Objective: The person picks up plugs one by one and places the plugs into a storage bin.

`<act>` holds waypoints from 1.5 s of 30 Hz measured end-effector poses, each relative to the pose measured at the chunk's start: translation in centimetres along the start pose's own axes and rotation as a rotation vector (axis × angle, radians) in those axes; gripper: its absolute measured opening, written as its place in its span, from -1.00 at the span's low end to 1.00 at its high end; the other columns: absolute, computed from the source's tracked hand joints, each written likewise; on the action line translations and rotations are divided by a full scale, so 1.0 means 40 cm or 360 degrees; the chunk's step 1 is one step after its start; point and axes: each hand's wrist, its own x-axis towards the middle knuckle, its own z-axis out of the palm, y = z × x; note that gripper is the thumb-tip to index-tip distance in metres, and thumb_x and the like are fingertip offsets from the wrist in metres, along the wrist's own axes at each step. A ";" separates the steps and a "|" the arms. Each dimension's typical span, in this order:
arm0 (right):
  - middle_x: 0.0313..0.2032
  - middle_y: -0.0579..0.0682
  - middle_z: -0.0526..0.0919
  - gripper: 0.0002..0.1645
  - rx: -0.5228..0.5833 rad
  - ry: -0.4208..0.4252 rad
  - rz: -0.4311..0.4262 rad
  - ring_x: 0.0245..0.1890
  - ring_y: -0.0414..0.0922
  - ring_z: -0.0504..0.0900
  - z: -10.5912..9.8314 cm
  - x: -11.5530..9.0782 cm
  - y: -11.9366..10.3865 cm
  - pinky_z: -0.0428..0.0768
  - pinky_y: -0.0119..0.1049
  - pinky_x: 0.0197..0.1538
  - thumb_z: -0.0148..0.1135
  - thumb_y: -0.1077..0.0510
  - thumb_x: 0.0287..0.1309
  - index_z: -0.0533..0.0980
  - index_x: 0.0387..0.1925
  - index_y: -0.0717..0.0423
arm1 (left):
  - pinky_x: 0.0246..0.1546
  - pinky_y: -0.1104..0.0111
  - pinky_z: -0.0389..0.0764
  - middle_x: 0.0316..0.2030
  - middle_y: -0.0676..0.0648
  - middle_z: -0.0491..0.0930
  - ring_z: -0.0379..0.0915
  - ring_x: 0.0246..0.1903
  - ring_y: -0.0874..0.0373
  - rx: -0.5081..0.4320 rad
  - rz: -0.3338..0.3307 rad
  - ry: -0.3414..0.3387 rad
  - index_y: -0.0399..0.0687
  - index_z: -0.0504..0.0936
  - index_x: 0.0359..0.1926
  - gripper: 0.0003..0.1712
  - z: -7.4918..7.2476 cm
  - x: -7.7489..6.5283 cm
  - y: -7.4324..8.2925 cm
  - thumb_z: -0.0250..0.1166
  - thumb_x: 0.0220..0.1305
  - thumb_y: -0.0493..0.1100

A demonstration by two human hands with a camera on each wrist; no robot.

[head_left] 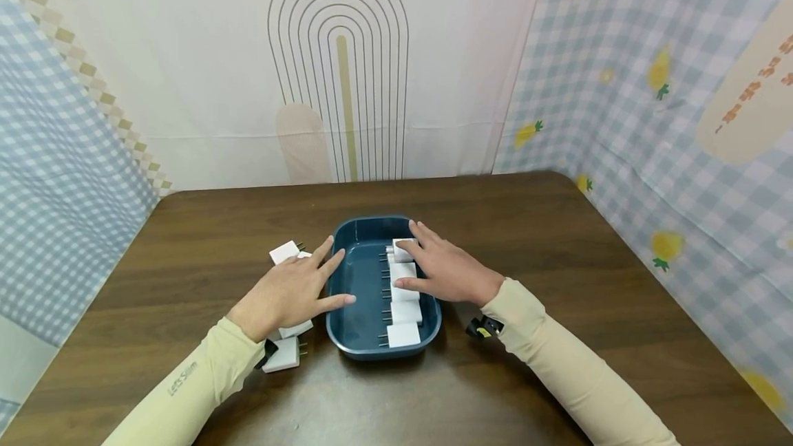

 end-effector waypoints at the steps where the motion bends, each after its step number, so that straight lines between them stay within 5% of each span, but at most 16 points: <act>1: 0.61 0.24 -0.09 -0.03 -0.0004 -0.0007 0.0002 0.62 0.17 -0.08 0.002 0.000 -0.001 0.27 0.11 0.50 0.13 -0.41 0.32 0.20 0.54 0.04 | 0.36 -0.12 0.43 0.59 -0.27 -0.01 0.37 0.36 -0.33 0.0002 0.0004 0.0002 -0.08 0.17 0.56 0.06 0.000 0.000 0.000 0.00 0.33 0.54; 21: 0.60 0.29 -0.16 0.06 -0.0073 -0.0032 0.0142 0.61 0.22 -0.06 0.015 -0.023 -0.011 0.38 0.16 0.43 0.08 -0.51 0.27 0.16 0.56 0.01 | 0.38 -0.13 0.40 0.57 -0.24 0.09 0.37 0.37 -0.28 0.0035 0.0006 0.0000 -0.07 0.17 0.57 0.05 -0.017 -0.006 -0.006 0.03 0.34 0.52; 32: 0.61 0.27 -0.16 0.05 -0.0073 0.0011 0.0111 0.54 0.21 0.18 0.024 -0.034 -0.005 0.44 0.10 0.41 0.08 -0.49 0.29 0.14 0.57 0.03 | 0.41 -0.14 0.34 0.45 -0.26 0.34 0.34 0.38 -0.31 0.0063 -0.0054 0.0061 -0.18 0.20 0.54 0.03 -0.034 -0.012 -0.032 -0.09 0.41 0.51; 38: 0.61 0.25 -0.16 0.04 -0.0052 0.0038 0.0112 0.55 0.19 0.19 0.026 -0.036 -0.003 0.46 0.09 0.40 0.11 -0.45 0.30 0.15 0.56 0.06 | 0.43 -0.13 0.32 0.45 -0.27 0.34 0.32 0.41 -0.25 0.0054 -0.0058 0.0065 -0.19 0.26 0.51 -0.15 -0.048 -0.015 -0.052 -0.05 0.52 0.33; 45: 0.62 0.24 -0.18 0.04 -0.0030 0.0033 0.0123 0.57 0.19 0.12 0.029 -0.037 -0.004 0.40 0.10 0.44 0.12 -0.44 0.30 0.14 0.57 0.06 | 0.37 -0.12 0.40 0.40 -0.29 0.41 0.40 0.36 -0.23 0.0118 -0.0055 0.0089 -0.21 0.31 0.48 -0.25 -0.055 -0.019 -0.078 0.22 0.45 0.10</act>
